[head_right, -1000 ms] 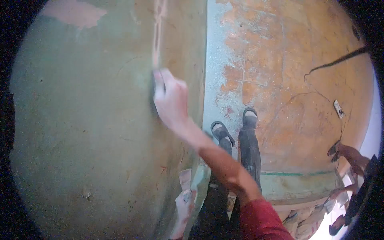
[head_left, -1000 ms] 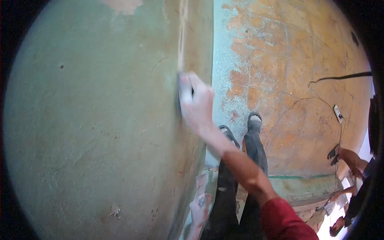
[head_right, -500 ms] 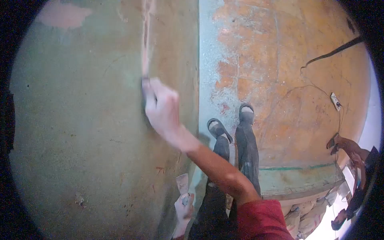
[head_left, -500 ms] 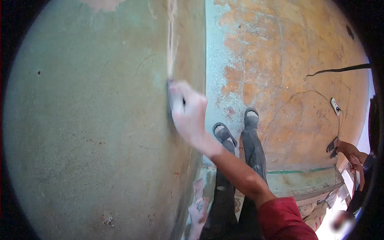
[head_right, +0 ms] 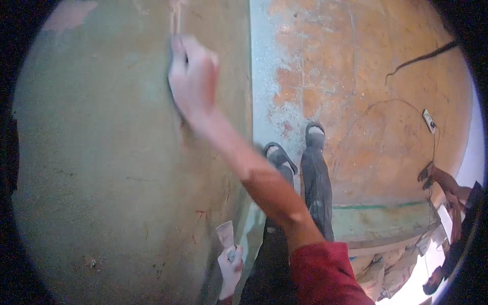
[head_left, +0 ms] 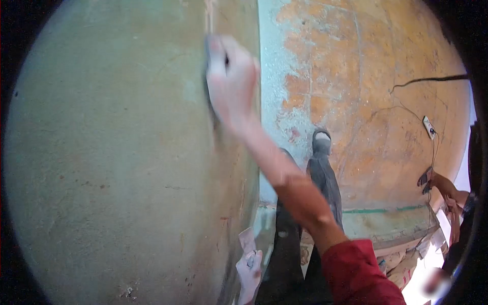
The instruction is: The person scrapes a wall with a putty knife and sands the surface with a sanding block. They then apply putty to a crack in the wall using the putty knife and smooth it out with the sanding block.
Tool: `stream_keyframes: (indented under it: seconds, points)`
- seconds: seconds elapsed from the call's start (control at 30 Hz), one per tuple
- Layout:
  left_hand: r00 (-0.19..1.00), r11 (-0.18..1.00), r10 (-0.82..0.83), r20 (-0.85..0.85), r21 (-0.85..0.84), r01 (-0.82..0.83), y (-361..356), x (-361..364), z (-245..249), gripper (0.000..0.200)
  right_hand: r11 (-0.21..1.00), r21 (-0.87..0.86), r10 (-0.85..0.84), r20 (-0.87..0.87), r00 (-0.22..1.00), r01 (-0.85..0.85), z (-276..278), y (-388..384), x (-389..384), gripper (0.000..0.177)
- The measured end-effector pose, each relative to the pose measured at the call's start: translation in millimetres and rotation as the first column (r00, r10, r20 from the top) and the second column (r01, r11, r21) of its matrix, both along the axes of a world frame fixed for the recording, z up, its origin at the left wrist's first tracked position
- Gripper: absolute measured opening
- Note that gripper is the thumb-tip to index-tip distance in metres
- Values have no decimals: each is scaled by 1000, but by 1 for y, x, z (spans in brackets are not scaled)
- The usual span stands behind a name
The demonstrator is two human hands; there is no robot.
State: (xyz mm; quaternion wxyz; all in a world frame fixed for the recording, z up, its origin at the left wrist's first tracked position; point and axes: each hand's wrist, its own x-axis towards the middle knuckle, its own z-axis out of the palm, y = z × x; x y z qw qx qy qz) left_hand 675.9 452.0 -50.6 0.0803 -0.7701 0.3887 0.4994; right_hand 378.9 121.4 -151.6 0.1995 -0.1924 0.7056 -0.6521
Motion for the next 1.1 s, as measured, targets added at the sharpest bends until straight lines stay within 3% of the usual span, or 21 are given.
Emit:
stream_keyframes:
  seconds: [0.07, 0.1, 0.13, 0.2, 0.23, 0.27, 0.33, 0.37, 0.47, 0.5, 0.6, 0.63, 0.73, 0.77, 0.9, 0.97, 1.1]
  points:
    - [996, 996, 84, -24, -15, -85, -10, -7, -2, 25, 996, -33, 82, 67, 994, -80, 7, 50, 40, 19]
    - [1000, 998, -22, -13, -59, 21, -15, -16, 3, 26, 986, -54, 164, 127, 978, -159, 7, 69, 51, 22]
    - [992, 988, -127, 7, -93, 127, -17, -19, 8, 27, 987, -48, 161, 125, 979, -156, 4, 59, 40, 22]
    - [984, 980, -176, -10, -93, 174, -14, -6, 3, 27, 989, -147, 10, -96, 995, -24, 1, 6, -2, 22]
    - [977, 974, -213, -23, -86, 210, -10, 1, 3, 28, 998, -15, 56, -72, 996, -57, 2, -14, -22, 14]
    - [978, 976, -208, -14, -73, 207, -10, 3, 5, 28, 998, -4, 61, -60, 996, -62, 0, -5, -7, 14]
    - [1000, 999, 11, -13, -37, -11, -15, -8, -5, 30, 993, -114, -13, 28, 1000, 16, 2, 31, 32, 15]
    - [1000, 998, 8, -25, -61, -9, -16, -10, -5, 33, 992, -85, 99, 73, 992, -93, 5, 62, 53, 18]
    - [996, 995, -90, -22, -43, 89, -24, -17, 5, 37, 984, -165, 68, -40, 997, -74, 2, 33, 23, 18]
    - [996, 995, -89, -16, -47, 88, -23, -15, -1, 37, 989, -52, 138, 14, 990, -137, 6, 5, -10, 19]
    - [998, 993, -59, -12, -107, 57, -20, -16, -1, 38, 1000, -11, 10, 47, 999, -9, 5, 16, 19, 15]
    - [997, 991, -78, -3, -107, 77, -25, -21, 0, 38, 972, -204, -128, -32, 991, 119, -1, 36, 54, 21]
    - [994, 990, -109, -3, -88, 108, -22, -20, 6, 37, 974, -226, -47, -65, 997, 31, 14, 46, 44, 21]
    - [993, 989, -116, -2, -90, 115, -21, -16, 5, 36, 990, -102, 97, 26, 995, -93, 10, 27, 16, 16]
    - [998, 996, -55, -13, -69, 54, -17, -8, -1, 36, 999, -17, -44, -23, 999, 44, 9, 16, 24, 20]
    - [996, 993, -92, 6, -69, 93, -24, -19, 1, 34, 964, -259, -48, 40, 998, 57, 5, 70, 74, 25]
    - [992, 990, -124, 10, -72, 125, -14, -8, -2, 33, 995, -99, 27, -8, 1000, -27, -2, -4, -5, 20]
